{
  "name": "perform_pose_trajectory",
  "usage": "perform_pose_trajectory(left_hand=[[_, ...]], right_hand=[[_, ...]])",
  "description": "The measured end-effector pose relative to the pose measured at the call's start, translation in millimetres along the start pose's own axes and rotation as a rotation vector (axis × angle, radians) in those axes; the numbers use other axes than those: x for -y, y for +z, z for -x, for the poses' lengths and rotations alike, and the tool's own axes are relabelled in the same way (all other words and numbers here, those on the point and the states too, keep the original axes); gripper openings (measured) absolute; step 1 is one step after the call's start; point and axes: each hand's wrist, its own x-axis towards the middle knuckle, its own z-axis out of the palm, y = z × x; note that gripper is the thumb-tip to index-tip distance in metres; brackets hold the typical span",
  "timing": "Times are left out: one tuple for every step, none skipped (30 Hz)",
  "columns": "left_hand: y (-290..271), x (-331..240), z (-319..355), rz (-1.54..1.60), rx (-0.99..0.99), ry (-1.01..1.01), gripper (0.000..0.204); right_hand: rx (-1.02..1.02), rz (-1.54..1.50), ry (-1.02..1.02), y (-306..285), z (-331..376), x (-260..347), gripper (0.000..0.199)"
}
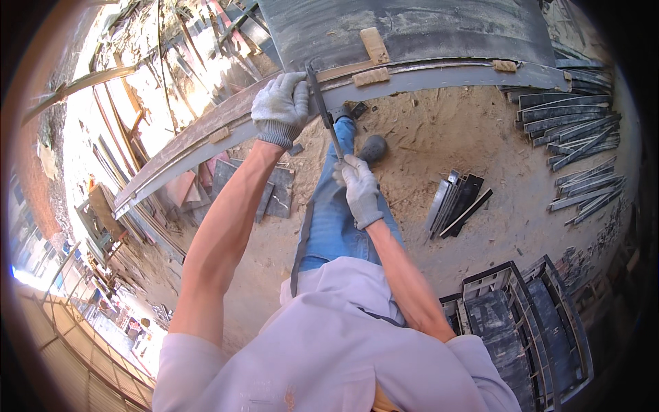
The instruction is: The person picks up metal rods from a pile on the ground, places them on a workbench, and arranges them into a stack. The person repeats this process multiple times, handling the rods by hand.
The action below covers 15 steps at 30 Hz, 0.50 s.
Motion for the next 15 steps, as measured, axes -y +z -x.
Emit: perform_pose_trajectory(left_hand=[[0.2, -0.5, -1.0, 0.003, -0.003, 0.004, 0.021], [-0.1, -1.0, 0.7, 0.006, -0.001, 0.004, 0.022], [-0.3, -1.1, 1.7, 0.008, 0.001, 0.005, 0.022], [-0.5, 0.2, -0.2, -0.004, 0.013, 0.008, 0.022], [-0.3, -0.4, 1.9, -0.002, 0.008, 0.006, 0.021], [0.6, -0.4, 1.0, 0.000, -0.003, 0.008, 0.020], [1.5, -0.5, -0.3, 0.002, -0.013, 0.011, 0.020], [1.8, -1.2, 1.0, -0.014, -0.012, 0.002, 0.020], [2.8, 0.2, 0.9, -0.010, 0.002, -0.012, 0.021], [3.4, 0.3, 1.4, 0.003, 0.013, -0.018, 0.021], [3.0, 1.2, 0.4, 0.012, 0.019, -0.025, 0.021], [3.3, 1.2, 0.5, 0.010, 0.024, -0.024, 0.021], [3.5, 0.8, 1.8, 0.007, 0.028, -0.025, 0.021], [3.0, -0.1, 1.8, 0.004, 0.028, -0.025, 0.021], [1.7, -2.2, 1.2, 0.007, 0.033, -0.026, 0.021]], right_hand=[[-0.103, 0.424, -0.324, 1.8, 3.3, -3.9, 0.038], [-0.115, 0.804, -0.484, -5.7, 3.6, 3.4, 0.043], [-0.096, 0.590, -0.314, -3.0, 2.1, 7.2, 0.039], [-0.077, 0.373, -0.146, 3.5, -2.7, 10.1, 0.036], [-0.062, 0.154, 0.021, 11.1, -7.4, 11.7, 0.035], [-0.045, -0.069, 0.178, 19.4, -16.9, 13.2, 0.035], [-0.025, -0.294, 0.332, 26.7, -25.7, 15.4, 0.036], [-0.009, -0.519, 0.489, 30.6, -30.0, 15.3, 0.039], [0.009, -0.747, 0.641, 30.3, -30.8, 15.8, 0.043], [0.011, -0.773, 0.667, 26.1, -28.8, 16.9, 0.043], [0.019, -0.798, 0.692, 21.4, -28.0, 19.0, 0.044], [0.028, -0.823, 0.716, 16.0, -26.4, 21.3, 0.046], [0.037, -0.846, 0.739, 11.3, -24.1, 23.5, 0.048], [0.050, -0.867, 0.761, 9.4, -22.6, 26.5, 0.051], [-0.011, -0.427, 0.370, 7.9, -14.9, 21.0, 0.053]])
